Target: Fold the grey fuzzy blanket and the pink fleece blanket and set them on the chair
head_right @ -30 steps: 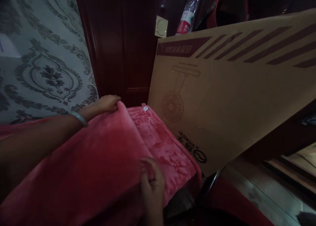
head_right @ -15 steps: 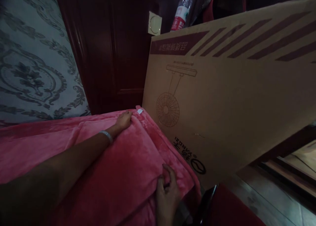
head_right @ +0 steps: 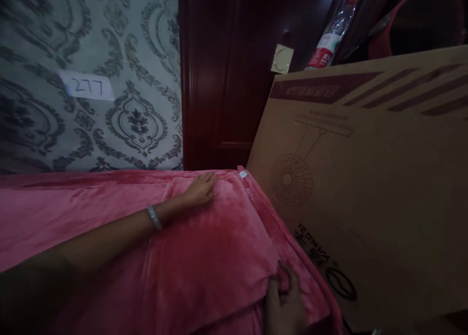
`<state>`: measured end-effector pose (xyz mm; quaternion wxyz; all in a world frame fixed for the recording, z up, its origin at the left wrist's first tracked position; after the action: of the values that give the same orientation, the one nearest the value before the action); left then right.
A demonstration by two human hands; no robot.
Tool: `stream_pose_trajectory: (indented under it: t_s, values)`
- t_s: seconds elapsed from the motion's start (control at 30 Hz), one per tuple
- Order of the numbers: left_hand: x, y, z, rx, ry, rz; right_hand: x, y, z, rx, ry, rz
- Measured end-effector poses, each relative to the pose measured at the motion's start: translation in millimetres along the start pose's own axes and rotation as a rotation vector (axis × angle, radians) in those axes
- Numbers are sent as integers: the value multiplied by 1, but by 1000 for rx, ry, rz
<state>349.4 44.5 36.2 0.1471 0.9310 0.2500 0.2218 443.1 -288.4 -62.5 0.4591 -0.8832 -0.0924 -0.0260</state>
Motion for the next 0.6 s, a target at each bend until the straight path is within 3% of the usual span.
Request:
stream_pose_trajectory:
  t_s: [0.13, 0.27, 0.6]
  values:
    - [-55, -43, -44, -4, 105, -223, 1, -5, -2, 2, 19, -73]
    - [-78, -82, -67, -153, 151, -465, -2, -6, -3, 47, 36, -101]
    - [-75, -88, -47, -675, 229, -743, -10, -18, -7, 86, 82, -177]
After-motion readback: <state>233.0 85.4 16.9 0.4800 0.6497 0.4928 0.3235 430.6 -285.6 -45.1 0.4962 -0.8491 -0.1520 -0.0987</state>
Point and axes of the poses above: each hand's wrist, its own x-axis towards the middle knuckle, its own z-axis out of the palm, y = z × x, the point moved 1 cm from there along x, towards the middle knuckle, and after that the axes turned 2 degrees about -x, right-handed, at the moved point
